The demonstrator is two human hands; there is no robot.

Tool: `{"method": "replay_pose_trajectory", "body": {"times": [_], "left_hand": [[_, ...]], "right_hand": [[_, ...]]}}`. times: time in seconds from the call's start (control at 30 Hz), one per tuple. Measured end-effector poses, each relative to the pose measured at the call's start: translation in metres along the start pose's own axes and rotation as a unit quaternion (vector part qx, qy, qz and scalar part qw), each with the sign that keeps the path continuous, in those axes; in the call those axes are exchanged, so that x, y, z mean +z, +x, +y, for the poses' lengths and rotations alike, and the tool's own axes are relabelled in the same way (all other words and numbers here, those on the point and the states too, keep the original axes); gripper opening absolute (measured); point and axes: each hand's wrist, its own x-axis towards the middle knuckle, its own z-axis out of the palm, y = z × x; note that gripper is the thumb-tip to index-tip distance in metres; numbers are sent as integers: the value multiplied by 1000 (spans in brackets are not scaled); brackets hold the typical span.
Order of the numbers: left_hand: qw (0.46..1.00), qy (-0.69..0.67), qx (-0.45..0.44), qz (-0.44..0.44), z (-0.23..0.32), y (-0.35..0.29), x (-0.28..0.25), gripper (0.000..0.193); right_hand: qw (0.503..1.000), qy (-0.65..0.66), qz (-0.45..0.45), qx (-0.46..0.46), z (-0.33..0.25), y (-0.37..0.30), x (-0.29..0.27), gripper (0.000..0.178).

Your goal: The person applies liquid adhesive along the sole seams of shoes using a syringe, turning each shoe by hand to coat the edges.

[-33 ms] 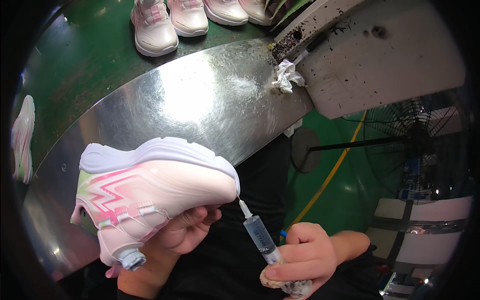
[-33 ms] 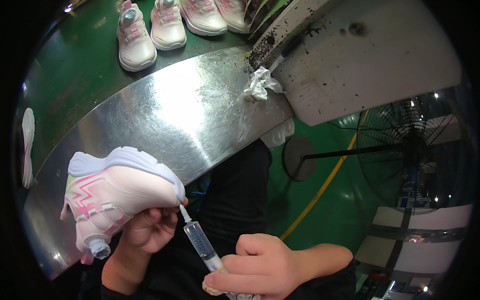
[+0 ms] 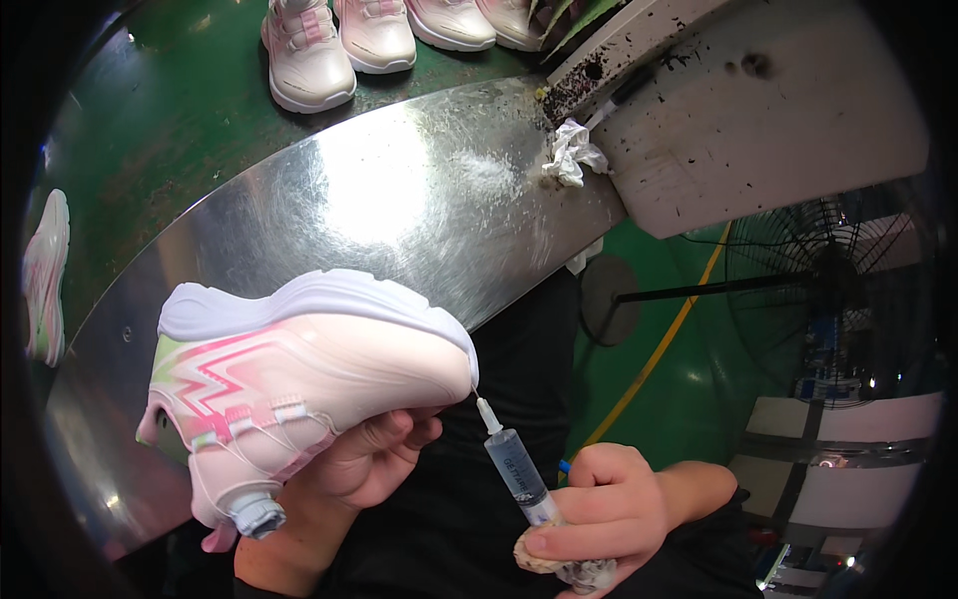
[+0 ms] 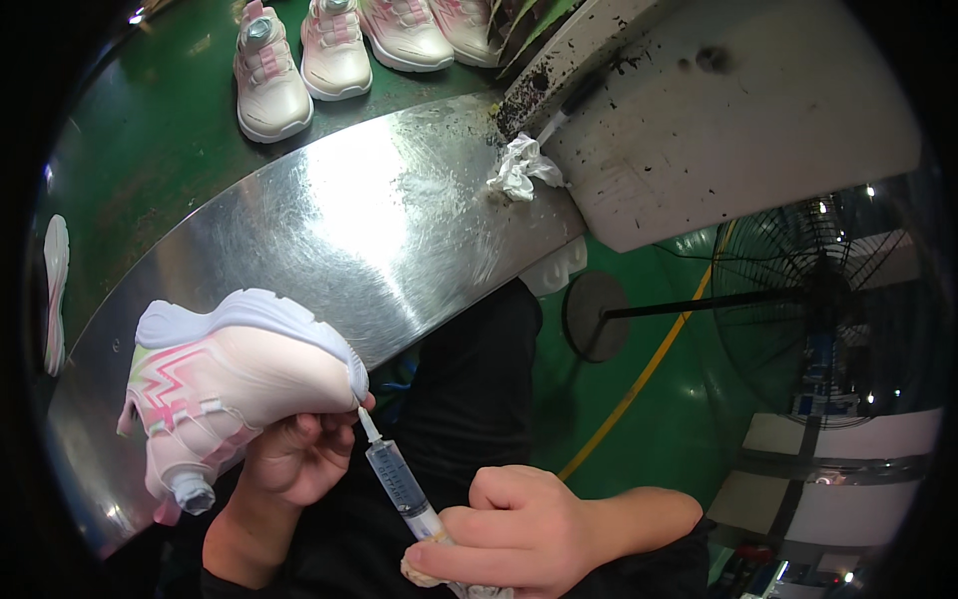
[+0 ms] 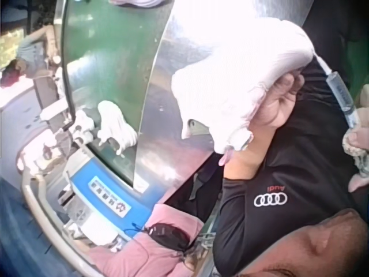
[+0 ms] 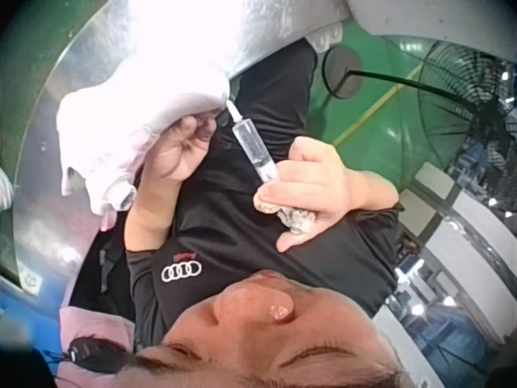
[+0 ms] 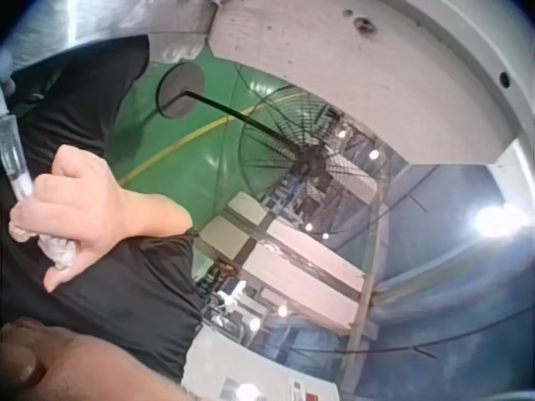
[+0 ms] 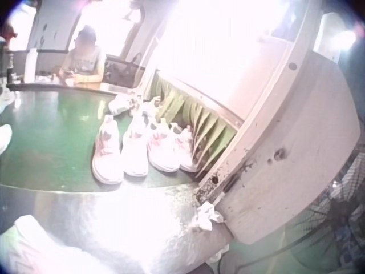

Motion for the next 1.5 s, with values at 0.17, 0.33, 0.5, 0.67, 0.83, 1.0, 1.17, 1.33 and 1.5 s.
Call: {"method": "replay_pose_trajectory", "body": {"times": [0.17,0.33,0.5,0.67,0.83,1.0,1.17,1.33,1.5], "left_hand": [[999,-15,9,-31,6,6,18,55],[997,-60,-30,-44,6,2,15,45],[997,-61,-26,-29,7,-1,18,42],[999,-44,-25,-17,6,-1,21,42],[999,-26,-25,-4,6,0,24,43],[999,-20,-32,3,8,-1,24,42],[999,-21,-29,7,10,-7,26,42],[994,-44,-68,-70,18,-33,17,41],[991,0,-20,130,29,-119,17,78]], "right_hand": [[996,-88,1,-8,5,9,4,44],[983,-173,-55,-3,4,2,12,45],[981,-195,-21,-11,13,-11,21,40],[977,-211,-25,-14,14,-12,21,40],[977,-212,-19,-20,16,-13,23,36],[975,-219,-19,-23,15,-12,26,31],[980,-195,-30,-18,10,-14,26,43],[971,-217,89,-57,21,-17,19,52],[965,-251,76,-5,91,9,8,68]]}}
